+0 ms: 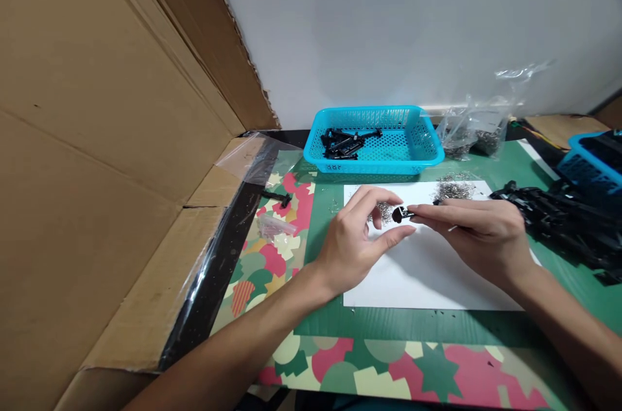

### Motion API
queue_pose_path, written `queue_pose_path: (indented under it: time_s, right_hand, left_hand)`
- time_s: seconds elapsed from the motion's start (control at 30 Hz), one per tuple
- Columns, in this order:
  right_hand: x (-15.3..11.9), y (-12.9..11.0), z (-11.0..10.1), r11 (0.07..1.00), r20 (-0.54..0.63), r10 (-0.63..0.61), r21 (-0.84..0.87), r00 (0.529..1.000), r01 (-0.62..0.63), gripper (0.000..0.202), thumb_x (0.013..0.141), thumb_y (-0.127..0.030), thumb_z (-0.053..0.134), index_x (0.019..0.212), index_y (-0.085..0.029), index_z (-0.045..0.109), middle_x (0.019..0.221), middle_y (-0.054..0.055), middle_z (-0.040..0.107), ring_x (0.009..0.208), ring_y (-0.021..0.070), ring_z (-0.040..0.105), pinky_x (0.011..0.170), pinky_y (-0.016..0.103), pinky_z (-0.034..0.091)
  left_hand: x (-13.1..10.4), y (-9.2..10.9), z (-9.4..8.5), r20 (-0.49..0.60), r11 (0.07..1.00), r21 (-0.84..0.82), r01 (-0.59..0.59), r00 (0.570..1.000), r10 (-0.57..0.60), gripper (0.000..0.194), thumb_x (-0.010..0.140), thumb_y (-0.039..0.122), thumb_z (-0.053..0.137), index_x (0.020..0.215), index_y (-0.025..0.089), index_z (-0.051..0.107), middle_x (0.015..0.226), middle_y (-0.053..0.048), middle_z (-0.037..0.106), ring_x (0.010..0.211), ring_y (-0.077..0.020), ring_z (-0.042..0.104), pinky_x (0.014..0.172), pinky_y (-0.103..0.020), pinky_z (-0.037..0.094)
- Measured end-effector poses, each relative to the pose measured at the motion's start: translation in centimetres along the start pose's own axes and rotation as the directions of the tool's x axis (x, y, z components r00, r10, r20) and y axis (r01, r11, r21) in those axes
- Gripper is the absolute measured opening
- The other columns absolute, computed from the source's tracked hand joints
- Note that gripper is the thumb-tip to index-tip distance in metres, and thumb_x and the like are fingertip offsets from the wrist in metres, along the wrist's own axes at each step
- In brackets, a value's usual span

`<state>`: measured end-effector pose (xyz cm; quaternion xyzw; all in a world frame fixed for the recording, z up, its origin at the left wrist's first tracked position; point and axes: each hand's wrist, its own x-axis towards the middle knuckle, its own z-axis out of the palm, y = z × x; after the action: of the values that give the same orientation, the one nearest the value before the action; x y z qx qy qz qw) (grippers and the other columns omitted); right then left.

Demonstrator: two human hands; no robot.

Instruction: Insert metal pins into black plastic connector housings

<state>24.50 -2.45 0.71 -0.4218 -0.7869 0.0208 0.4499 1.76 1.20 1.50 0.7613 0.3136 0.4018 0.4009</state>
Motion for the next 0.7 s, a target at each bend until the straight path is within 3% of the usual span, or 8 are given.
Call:
queue_pose_path:
  time_s: [0.17,0.27,0.37,0.47,0.57,0.7]
  right_hand:
    - [0.5,-0.3,-0.1,0.987,0.054,0.066,0.146,0.996,-0.074,0.013,0.097,-0.018,0.073,0.099,-0.023,0.084,0.077,0.002,0.082,0.058,0.0156,0.072,0.052,0.025,0.052]
    - [0.8,-0.7,-0.5,0.980,0.048,0.160,0.117,0.986,-0.164,0.012,0.097,-0.030,0.075,0.096,-0.022,0.084,0.076,0.002,0.081,0.053,0.0138,0.068,0.049,0.025,0.047]
    - [0.7,-0.9,-0.6,0.954,-0.005,0.269,0.140,0.963,-0.266,0.041,0.109,-0.046,0.054,0.099,-0.021,0.085,0.056,-0.001,0.064,0.043,0.0116,0.051,0.045,0.028,0.036]
    - [0.5,-1.0,-0.5,0.881,-0.052,0.371,0.335,0.927,-0.334,0.059,0.112,-0.055,0.038,0.102,-0.021,0.084,0.052,-0.002,0.048,0.047,0.0139,0.045,0.050,0.030,0.038]
    - [0.5,-1.0,-0.3,0.799,-0.077,0.452,0.479,0.889,-0.365,0.054,0.111,-0.052,0.042,0.100,-0.020,0.085,0.058,0.002,0.061,0.057,0.0182,0.060,0.059,0.033,0.050]
    - [0.9,-1.3,-0.2,0.762,-0.050,0.497,0.504,0.866,-0.408,0.058,0.111,-0.054,0.041,0.094,-0.020,0.086,0.073,0.009,0.076,0.067,0.0213,0.071,0.061,0.033,0.057]
  left_hand:
    - [0.0,-0.1,0.1,-0.070,0.987,0.120,-0.109,0.991,0.118,0.016,0.097,0.030,0.077,0.105,0.018,0.072,0.100,-0.004,0.073,0.080,-0.0137,0.063,0.067,-0.025,0.048]
    - [-0.2,0.0,0.2,-0.063,0.986,0.124,-0.109,0.991,0.117,0.014,0.095,0.027,0.079,0.104,0.018,0.074,0.100,-0.005,0.076,0.080,-0.0148,0.066,0.067,-0.026,0.049]
    - [-0.4,0.0,0.4,-0.037,0.987,0.125,-0.097,0.994,0.102,0.013,0.093,0.025,0.081,0.102,0.017,0.075,0.099,-0.004,0.078,0.074,-0.0135,0.064,0.068,-0.026,0.051]
    - [-0.7,-0.1,0.8,0.015,0.982,0.160,-0.097,0.995,0.095,0.012,0.094,0.024,0.080,0.103,0.018,0.077,0.098,-0.004,0.079,0.071,-0.0142,0.064,0.069,-0.028,0.053]
    - [-1.1,-0.3,1.2,0.090,0.973,0.205,-0.108,0.992,0.091,0.012,0.095,0.020,0.077,0.106,0.018,0.077,0.103,-0.005,0.080,0.082,-0.0179,0.071,0.074,-0.030,0.055]
    - [-1.4,-0.4,1.6,0.177,0.948,0.293,-0.126,0.981,0.076,0.013,0.095,0.017,0.076,0.108,0.019,0.077,0.103,-0.004,0.080,0.093,-0.0212,0.074,0.076,-0.031,0.055]
